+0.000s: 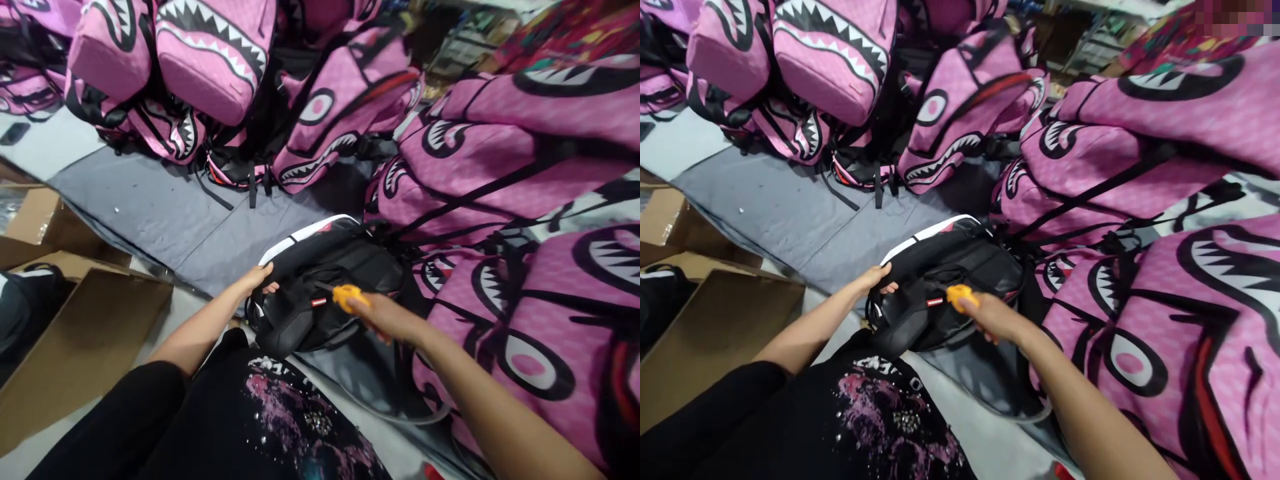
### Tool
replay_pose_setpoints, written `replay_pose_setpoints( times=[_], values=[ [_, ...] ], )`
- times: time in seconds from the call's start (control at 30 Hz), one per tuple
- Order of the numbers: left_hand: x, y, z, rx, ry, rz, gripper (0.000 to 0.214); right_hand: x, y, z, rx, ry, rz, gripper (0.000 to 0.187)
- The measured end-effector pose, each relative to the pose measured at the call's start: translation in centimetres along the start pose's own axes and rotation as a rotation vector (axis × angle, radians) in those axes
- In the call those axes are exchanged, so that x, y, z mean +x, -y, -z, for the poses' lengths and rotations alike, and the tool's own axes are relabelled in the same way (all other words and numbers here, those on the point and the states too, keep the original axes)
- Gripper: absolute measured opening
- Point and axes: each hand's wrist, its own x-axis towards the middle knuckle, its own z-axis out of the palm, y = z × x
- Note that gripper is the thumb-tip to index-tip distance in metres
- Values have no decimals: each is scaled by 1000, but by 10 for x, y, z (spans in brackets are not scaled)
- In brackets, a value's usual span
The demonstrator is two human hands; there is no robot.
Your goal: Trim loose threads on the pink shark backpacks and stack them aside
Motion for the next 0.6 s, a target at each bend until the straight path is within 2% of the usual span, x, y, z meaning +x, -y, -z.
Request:
replay_pose_setpoints(
  times=[0.03, 0.07, 0.13, 0.17, 0.2, 0.27, 0.3, 0.33, 0.43, 0.6],
  values=[
    [5, -3, 1, 14, 12, 48, 50, -4, 4, -1, 56, 76, 46, 47],
    [9, -6, 2, 27, 26, 85, 53, -7, 9, -2, 92, 48, 47, 46],
    [15, -11, 3, 62, 47, 143, 56, -11, 17, -4, 102, -200, -47, 41],
    [16, -12, 3, 83, 51, 158, 57, -12, 20, -5, 101, -284, -82, 40],
    [17, -13, 4, 105, 51, 165, 56, -12, 22, -7, 105, -266, -79, 38],
    [16, -12, 3, 154, 42, 155, 52, -11, 24, -10, 135, -45, 28, 39],
    [14, -11, 2, 182, 33, 141, 49, -9, 24, -10, 150, 21, 79, 41],
    [13, -10, 0, 214, 20, 123, 46, -5, 24, -10, 148, 7, 84, 42],
    [11, -12, -8, 336, -28, 64, 39, 12, 21, -7, 74, -227, -30, 44],
    [29, -39, -33, 517, -125, -86, 28, 36, 32, -17, -75, -170, -59, 54]
  ],
)
